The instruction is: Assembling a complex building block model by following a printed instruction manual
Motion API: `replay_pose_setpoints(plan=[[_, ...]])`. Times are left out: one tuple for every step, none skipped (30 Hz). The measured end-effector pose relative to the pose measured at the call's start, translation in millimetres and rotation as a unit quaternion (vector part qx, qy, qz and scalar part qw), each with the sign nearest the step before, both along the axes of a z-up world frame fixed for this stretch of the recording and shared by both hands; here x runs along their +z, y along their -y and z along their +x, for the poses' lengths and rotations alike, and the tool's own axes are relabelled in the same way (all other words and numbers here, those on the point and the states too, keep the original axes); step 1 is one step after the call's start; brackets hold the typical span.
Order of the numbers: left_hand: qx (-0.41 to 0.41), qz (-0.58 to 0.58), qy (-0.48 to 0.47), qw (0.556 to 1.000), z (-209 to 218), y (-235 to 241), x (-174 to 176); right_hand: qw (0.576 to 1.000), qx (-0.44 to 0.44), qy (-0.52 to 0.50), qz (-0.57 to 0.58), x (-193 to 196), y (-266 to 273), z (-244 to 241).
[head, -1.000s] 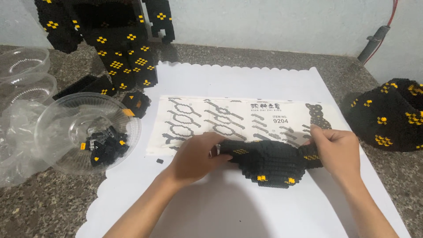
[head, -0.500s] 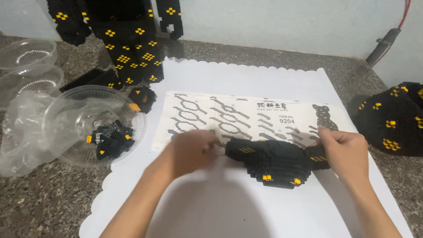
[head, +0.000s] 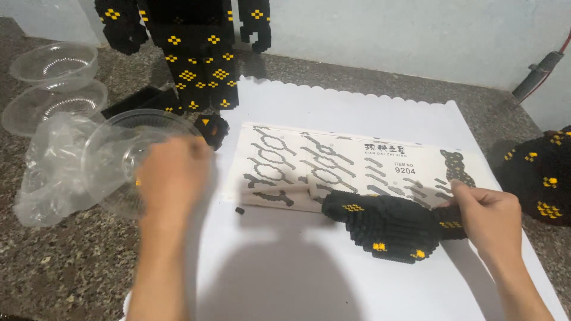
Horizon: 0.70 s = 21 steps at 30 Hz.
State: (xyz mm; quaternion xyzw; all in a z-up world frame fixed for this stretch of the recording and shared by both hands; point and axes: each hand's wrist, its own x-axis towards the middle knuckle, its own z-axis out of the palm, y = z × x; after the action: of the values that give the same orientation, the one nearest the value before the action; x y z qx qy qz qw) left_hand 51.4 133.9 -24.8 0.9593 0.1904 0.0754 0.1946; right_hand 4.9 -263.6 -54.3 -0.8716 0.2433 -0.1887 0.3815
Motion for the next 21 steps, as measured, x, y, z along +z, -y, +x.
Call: replay_pose_setpoints(plan=[[-0.001, -0.001, -0.001, 1.0, 4, -11, -5, 1.0, -0.001, -0.001, -0.001, 0, 0, -1], [0.042, -0.023, -0.016, 0.999, 8, -22, -10, 1.0, -0.001, -0.004, -0.008, 1, 0, -2], [0.087, -0.046, -0.031, 0.995, 11, -35, -15, 1.0, 0.0, -0.006, -0.015, 1, -1, -2], [0.088, -0.046, -0.031, 0.995, 15, -38, -23, 1.0, 0.002, -0.007, -0.016, -3, 5, 0], [0.098, -0.03, -0.021, 0.995, 19, -42, -30, 0.999, 0.003, -0.01, -0.038, -7, 9, 2], [0.107, -0.013, -0.01, 0.994, 23, -46, -37, 0.998, 0.005, -0.013, -0.059, -11, 14, 5], [0.108, -0.013, -0.01, 0.994, 24, -42, -34, 0.998, 0.006, -0.013, -0.059, -7, 9, 3], [0.104, -0.002, -0.042, 0.994, 26, -39, -32, 0.999, 0.009, -0.004, -0.045, -3, 5, 1], [0.099, 0.009, -0.075, 0.992, 27, -36, -31, 0.999, 0.012, 0.004, -0.03, -1, 1, -2], [0.1, 0.009, -0.076, 0.992, 26, -34, -30, 0.999, 0.013, 0.002, -0.03, -2, 2, -1], [0.091, 0.007, -0.077, 0.993, 25, -31, -30, 0.999, 0.011, 0.0, -0.033, -2, 3, -1], [0.083, 0.005, -0.077, 0.994, 25, -29, -30, 0.999, 0.009, -0.002, -0.035, -3, 4, -1], [0.084, 0.004, -0.078, 0.993, 26, -30, -33, 0.999, 0.01, -0.003, -0.036, 1, -1, -3], [0.079, 0.017, -0.077, 0.994, 28, -31, -37, 1.0, 0.006, -0.005, -0.028, 5, -6, -5], [0.073, 0.031, -0.076, 0.994, 29, -32, -41, 1.0, 0.002, -0.007, -0.02, 9, -10, -7], [0.073, 0.03, -0.077, 0.994, 31, -32, -45, 1.0, 0.002, -0.008, -0.021, 3, -3, -5], [0.072, 0.051, -0.063, 0.994, 32, -32, -50, 0.999, 0.01, -0.005, -0.031, -2, 3, -2], [0.071, 0.072, -0.049, 0.994, 34, -33, -54, 0.999, 0.017, -0.002, -0.041, -8, 10, 1], [0.072, 0.072, -0.049, 0.994, 32, -31, -48, 0.999, 0.018, -0.003, -0.04, -5, 7, -1], [0.067, 0.057, -0.073, 0.993, 30, -30, -43, 0.999, 0.008, -0.007, -0.035, -3, 4, -2], [0.06, 0.042, -0.095, 0.993, 29, -27, -37, 0.999, -0.004, -0.012, -0.03, -1, 1, -3]])
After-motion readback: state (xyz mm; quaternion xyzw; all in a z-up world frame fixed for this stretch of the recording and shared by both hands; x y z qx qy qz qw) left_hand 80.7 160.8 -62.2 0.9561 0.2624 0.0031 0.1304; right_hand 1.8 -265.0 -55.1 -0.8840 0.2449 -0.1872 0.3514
